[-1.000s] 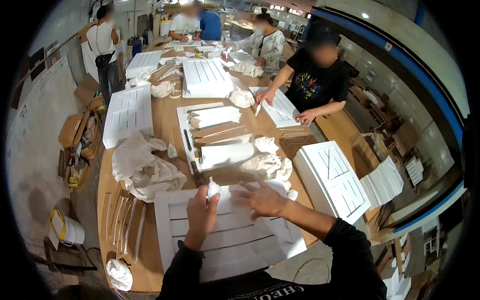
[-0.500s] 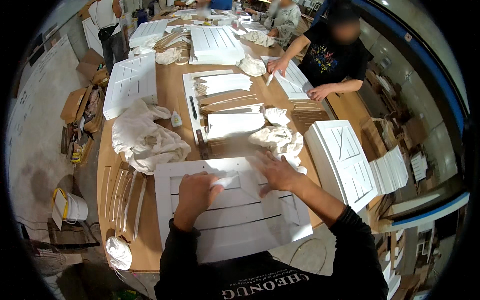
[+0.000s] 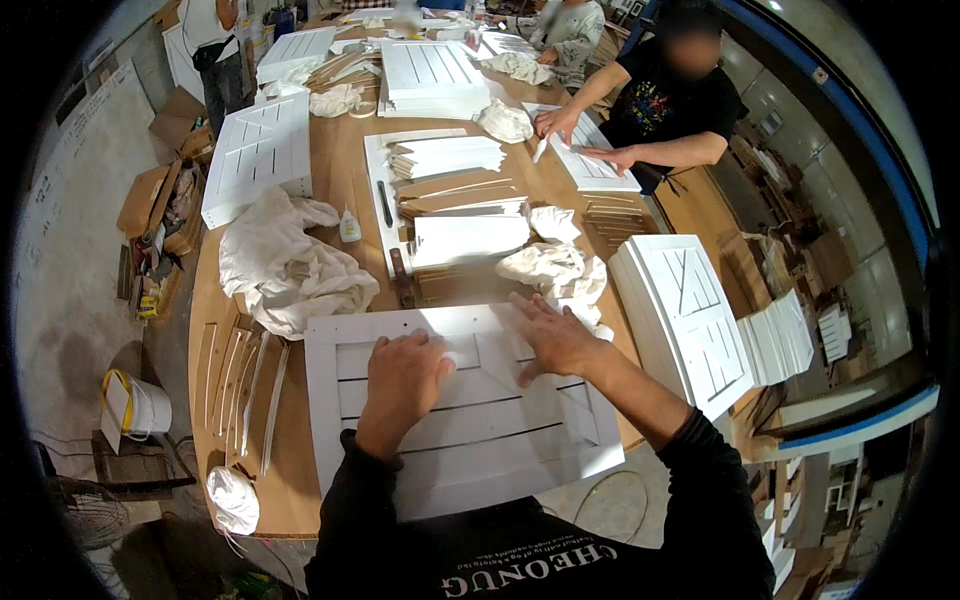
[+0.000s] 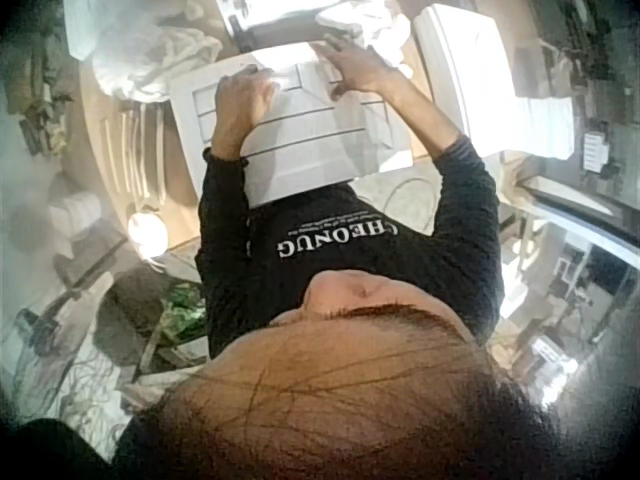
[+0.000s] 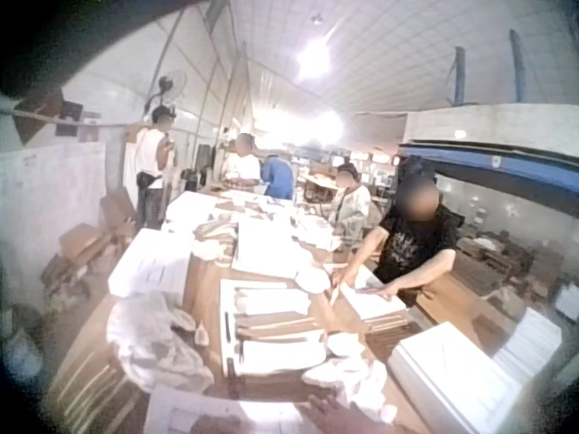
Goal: The person assembles white wood panels by hand, applying adhesive and attaching diagonal slats to the panel surfaces.
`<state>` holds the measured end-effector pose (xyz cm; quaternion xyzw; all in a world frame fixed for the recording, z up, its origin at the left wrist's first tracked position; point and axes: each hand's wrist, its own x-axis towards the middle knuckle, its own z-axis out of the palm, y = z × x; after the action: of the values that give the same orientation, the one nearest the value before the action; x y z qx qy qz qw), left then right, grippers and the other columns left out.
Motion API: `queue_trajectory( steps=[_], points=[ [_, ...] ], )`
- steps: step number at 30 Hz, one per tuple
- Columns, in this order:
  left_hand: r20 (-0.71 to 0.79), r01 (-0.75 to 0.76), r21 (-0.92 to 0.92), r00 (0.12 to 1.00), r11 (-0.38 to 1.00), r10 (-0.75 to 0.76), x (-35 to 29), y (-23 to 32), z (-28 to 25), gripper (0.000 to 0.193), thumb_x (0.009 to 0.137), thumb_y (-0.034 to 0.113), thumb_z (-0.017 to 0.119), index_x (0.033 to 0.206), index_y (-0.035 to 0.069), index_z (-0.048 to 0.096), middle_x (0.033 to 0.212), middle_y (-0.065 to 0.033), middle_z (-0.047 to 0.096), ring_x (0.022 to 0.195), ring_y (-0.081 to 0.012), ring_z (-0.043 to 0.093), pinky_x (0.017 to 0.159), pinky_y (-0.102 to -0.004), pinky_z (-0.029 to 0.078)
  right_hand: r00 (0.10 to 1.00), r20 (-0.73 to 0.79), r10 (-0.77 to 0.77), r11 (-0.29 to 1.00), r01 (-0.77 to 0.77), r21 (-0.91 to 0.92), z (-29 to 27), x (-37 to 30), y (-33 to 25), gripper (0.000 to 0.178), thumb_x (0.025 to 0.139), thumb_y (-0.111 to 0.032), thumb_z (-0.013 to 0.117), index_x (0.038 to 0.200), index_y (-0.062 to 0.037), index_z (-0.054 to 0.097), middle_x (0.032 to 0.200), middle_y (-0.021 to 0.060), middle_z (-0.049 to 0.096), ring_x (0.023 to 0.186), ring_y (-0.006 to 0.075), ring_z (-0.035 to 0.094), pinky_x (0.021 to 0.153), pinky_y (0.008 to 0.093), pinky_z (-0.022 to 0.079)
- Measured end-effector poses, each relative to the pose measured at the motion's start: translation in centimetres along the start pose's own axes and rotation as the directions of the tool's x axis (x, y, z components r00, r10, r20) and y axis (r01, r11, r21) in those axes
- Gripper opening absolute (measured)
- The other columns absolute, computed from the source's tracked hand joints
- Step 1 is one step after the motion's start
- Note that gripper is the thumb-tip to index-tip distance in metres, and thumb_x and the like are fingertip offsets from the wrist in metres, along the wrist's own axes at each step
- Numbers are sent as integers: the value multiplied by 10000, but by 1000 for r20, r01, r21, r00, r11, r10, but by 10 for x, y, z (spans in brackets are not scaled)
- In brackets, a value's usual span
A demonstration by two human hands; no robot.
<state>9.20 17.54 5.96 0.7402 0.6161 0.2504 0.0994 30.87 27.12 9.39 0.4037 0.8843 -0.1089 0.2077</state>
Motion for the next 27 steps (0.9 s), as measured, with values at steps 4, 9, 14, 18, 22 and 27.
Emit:
queue_trajectory(
  steps=[4,9,14,18,22,27],
  points=[
    [-54,50,-14,997,999,-51,7,-1,11,200,785,229,656,847,49,593,798,-108,579,760,-305,601,672,-426,445,1000,6,15,999,-16,49,-3,-3,-1,1143,564,-410,834,1468,-221,160,1505,140,195,1365,400,213,1013,624,307],
    [-59,93,-209,992,974,-107,6,2,5,180,777,169,663,861,34,577,829,-123,575,783,-336,599,658,-432,475,1000,13,18,998,-18,66,-2,-2,0,1134,568,-387,835,1467,-220,164,1509,141,185,1372,390,200,1021,619,300],
    [-38,36,-285,998,958,-49,6,-3,6,160,791,147,646,875,27,582,832,-146,592,783,-341,599,667,-419,473,1000,18,18,997,-20,72,-2,-1,1,1142,560,-381,839,1468,-222,165,1512,146,179,1373,395,198,1034,604,293],
    [-73,0,-292,997,957,-22,6,-6,11,158,806,148,640,895,25,598,805,-164,625,773,-334,613,662,-405,468,1000,21,10,996,-12,90,-3,0,0,1146,555,-378,840,1468,-220,165,1514,152,175,1371,405,198,1032,603,295],
    [-62,33,-258,997,966,-51,7,-1,7,146,816,151,636,897,34,602,764,-162,631,736,-335,624,644,-408,468,1000,-25,-16,994,18,103,8,3,9,1144,552,-377,841,1466,-219,171,1510,154,184,1365,415,204,1028,609,295],
    [-26,47,-259,998,965,-55,7,-2,8,148,817,154,639,904,39,604,748,-166,629,718,-343,625,629,-410,469,999,-43,-27,995,31,94,12,5,11,1149,544,-383,844,1465,-220,177,1503,160,196,1360,420,215,1023,610,302]
  ],
)
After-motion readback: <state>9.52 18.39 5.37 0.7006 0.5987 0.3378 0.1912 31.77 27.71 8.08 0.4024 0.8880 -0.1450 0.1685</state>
